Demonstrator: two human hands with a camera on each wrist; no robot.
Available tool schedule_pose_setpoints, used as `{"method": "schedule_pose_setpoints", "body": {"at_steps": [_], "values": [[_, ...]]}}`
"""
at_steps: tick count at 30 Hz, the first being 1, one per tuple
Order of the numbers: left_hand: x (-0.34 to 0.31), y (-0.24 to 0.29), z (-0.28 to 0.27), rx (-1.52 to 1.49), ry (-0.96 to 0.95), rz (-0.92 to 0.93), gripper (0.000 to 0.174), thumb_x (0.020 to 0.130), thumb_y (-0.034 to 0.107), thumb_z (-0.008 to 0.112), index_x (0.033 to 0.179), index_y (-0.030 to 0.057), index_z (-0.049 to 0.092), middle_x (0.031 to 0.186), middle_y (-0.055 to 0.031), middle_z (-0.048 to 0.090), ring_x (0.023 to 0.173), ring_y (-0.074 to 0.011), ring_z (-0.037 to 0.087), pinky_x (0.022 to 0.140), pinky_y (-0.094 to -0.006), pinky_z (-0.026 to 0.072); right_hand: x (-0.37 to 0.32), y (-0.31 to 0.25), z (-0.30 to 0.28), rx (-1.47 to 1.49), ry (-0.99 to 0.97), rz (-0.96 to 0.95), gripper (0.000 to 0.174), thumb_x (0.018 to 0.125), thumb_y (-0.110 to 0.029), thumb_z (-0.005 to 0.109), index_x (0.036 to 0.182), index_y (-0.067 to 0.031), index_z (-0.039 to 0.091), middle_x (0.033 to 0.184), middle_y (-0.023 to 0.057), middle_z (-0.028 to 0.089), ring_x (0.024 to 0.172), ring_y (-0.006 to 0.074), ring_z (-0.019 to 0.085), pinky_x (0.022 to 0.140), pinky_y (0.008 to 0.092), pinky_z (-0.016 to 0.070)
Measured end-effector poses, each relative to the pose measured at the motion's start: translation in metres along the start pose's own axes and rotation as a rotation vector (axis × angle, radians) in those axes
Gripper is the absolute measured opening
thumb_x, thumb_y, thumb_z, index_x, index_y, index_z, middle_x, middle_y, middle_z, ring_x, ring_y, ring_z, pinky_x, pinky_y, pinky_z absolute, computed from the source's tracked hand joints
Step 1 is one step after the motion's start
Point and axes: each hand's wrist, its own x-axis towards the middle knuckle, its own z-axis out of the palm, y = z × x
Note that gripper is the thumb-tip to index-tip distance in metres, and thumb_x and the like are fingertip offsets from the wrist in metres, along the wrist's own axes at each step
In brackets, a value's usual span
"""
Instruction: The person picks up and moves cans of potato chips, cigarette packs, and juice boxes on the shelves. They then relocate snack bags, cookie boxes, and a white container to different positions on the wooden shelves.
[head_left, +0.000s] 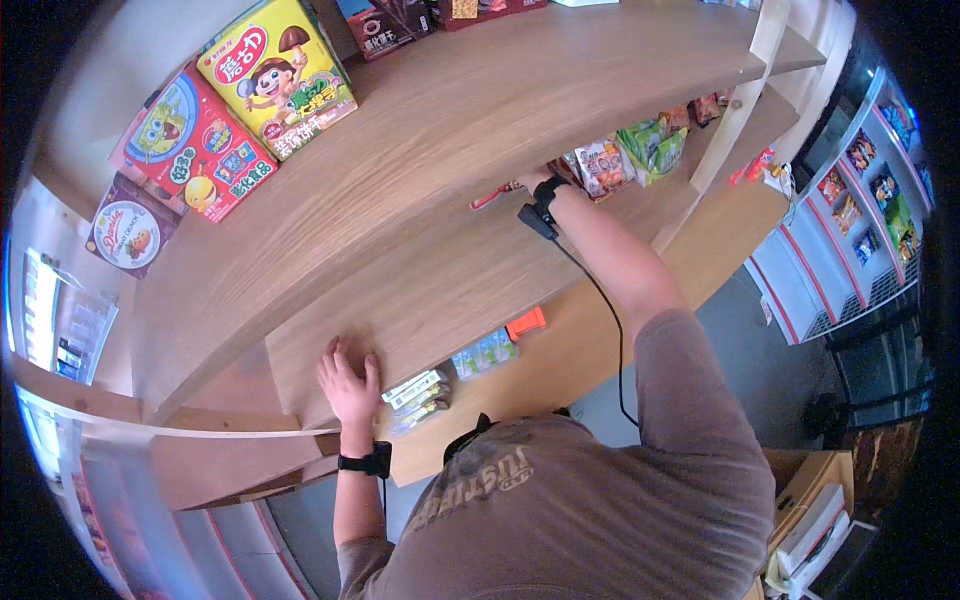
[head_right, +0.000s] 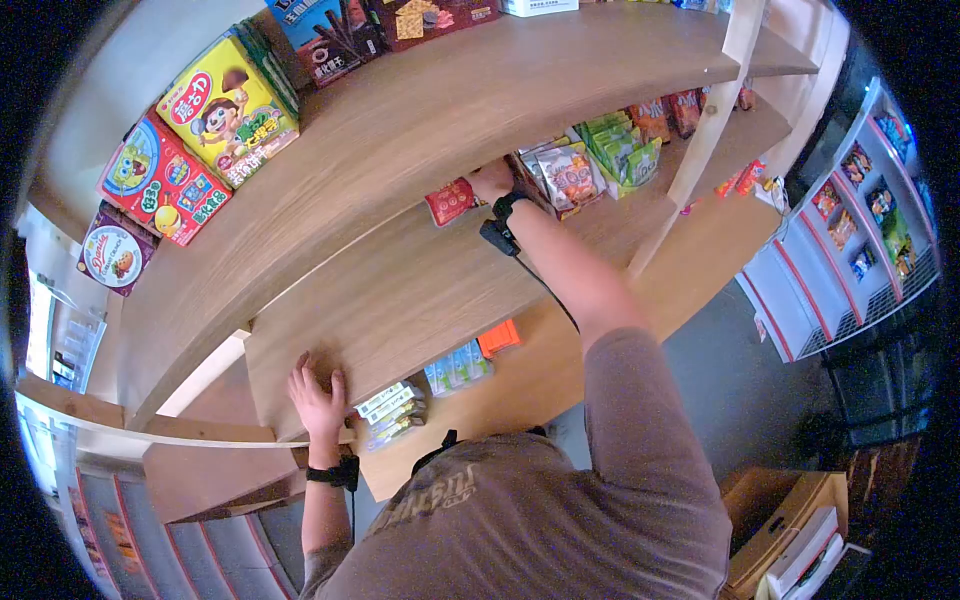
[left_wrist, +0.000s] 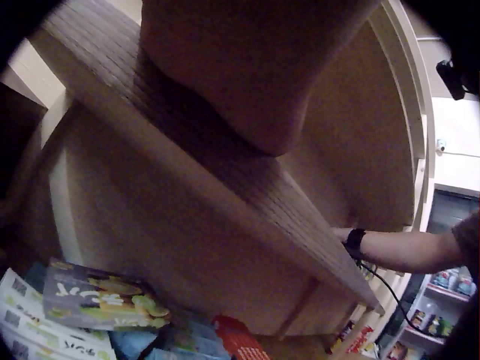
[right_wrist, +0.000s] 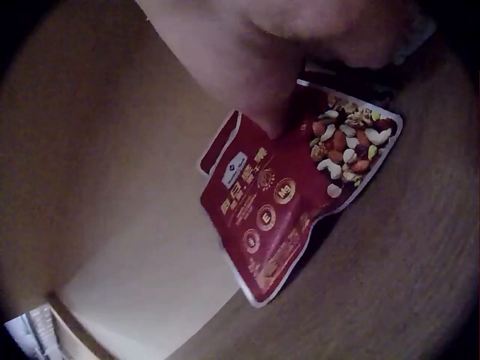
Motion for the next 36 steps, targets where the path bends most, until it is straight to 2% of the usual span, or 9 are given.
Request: {"method": "schedule_pose_setpoints", "body": {"at_steps": [2,4,6,8,10,21,24,32,36], "values": [[-0.002,-0.003,0.002,-0.004,0.014,0.018,0.04,0.077,0.024,0.061,0.11,0.0034,0.051,0.118,-0.0162,0.05,0.106,-0.0358,0.047,0.093,-0.0462,0.0359,-0.007,-0.042,-0.039,0.177,0.013,0.235,0.059,0.072,-0.033,0.073,0.117,-0.0017,0.053,0.124,0.0187,0.052,0.122,0.0298,0.043,0.102,0.0371,0.0346],[-0.001,-0.003,0.002,-0.003,0.019,0.021,0.04,0.077,0.024,0.061,0.11,0.0034,0.051,0.118,-0.0164,0.051,0.106,-0.0359,0.047,0.092,-0.046,0.0361,-0.048,0.122,0.024,0.251,0.166,0.221,0.058,0.071,-0.032,0.074,0.116,-0.0009,0.054,0.121,0.0179,0.054,0.119,0.0282,0.046,0.1,0.0359,0.036],[-0.001,-0.002,0.002,-0.006,0.017,0.011,0.041,0.077,0.025,0.061,0.11,0.0035,0.051,0.117,-0.0166,0.051,0.105,-0.036,0.048,0.092,-0.0458,0.0362,-0.042,0.113,0.028,0.319,0.307,0.207,0.057,0.07,-0.031,0.076,0.114,0.0,0.055,0.118,0.0171,0.057,0.117,0.0265,0.049,0.099,0.0347,0.0374],[0.0,-0.002,0.001,0.007,-0.035,-0.008,0.04,0.078,0.025,0.06,0.111,0.0037,0.051,0.115,-0.0157,0.052,0.104,-0.0351,0.049,0.091,-0.045,0.0374,-0.031,-0.069,-0.063,0.413,-0.29,0.398,0.05,0.071,-0.026,0.075,0.111,-0.0009,0.058,0.11,0.0137,0.062,0.105,0.0228,0.057,0.092,0.0325,0.0429],[0.0,-0.001,0.002,0.011,-0.016,-0.02,0.04,0.079,0.025,0.06,0.111,0.0042,0.051,0.114,-0.015,0.053,0.103,-0.0346,0.049,0.09,-0.0447,0.038,-0.046,-0.109,-0.092,0.664,-0.357,0.413,0.032,0.081,-0.015,0.067,0.109,-0.0011,0.06,0.103,0.0087,0.065,0.09,0.0167,0.061,0.083,0.0301,0.0475],[-0.003,-0.01,0.002,0.013,0.009,-0.063,0.036,0.079,0.029,0.061,0.107,0.0075,0.053,0.109,-0.0114,0.054,0.101,-0.0318,0.05,0.089,-0.0419,0.039,-0.155,-0.187,-0.18,0.907,-0.386,0.448,0.026,0.088,-0.013,0.059,0.111,-0.0022,0.055,0.105,0.003,0.062,0.092,0.0096,0.057,0.082,0.0277,0.0462],[-0.003,-0.012,0.002,0.019,0.005,-0.062,0.036,0.079,0.028,0.062,0.108,0.0074,0.053,0.111,-0.0109,0.054,0.103,-0.0311,0.05,0.09,-0.0415,0.0389,-0.222,-0.156,-0.197,0.784,-0.701,0.4,0.028,0.087,-0.013,0.06,0.112,-0.0024,0.056,0.105,0.002,0.061,0.094,0.0094,0.056,0.083,0.0281,0.046],[-0.006,-0.017,0.005,0.023,0.017,-0.047,0.036,0.079,0.028,0.062,0.107,0.0053,0.054,0.112,-0.0118,0.054,0.106,-0.0317,0.049,0.091,-0.0422,0.039,-0.361,-0.112,-0.09,0.815,-0.907,0.865,0.03,0.089,-0.02,0.059,0.113,-0.0015,0.056,0.104,0.0012,0.062,0.093,0.0088,0.056,0.083,0.0275,0.046],[-0.006,-0.017,0.001,0.009,-0.002,-0.058,0.037,0.079,0.029,0.062,0.106,0.0046,0.054,0.112,-0.0129,0.054,0.105,-0.0326,0.049,0.091,-0.0425,0.039,-0.359,-0.111,-0.028,0.677,-0.807,0.745,0.031,0.089,-0.023,0.059,0.111,-0.0011,0.057,0.102,0.0016,0.063,0.092,0.0092,0.056,0.082,0.027,0.0458]]}}
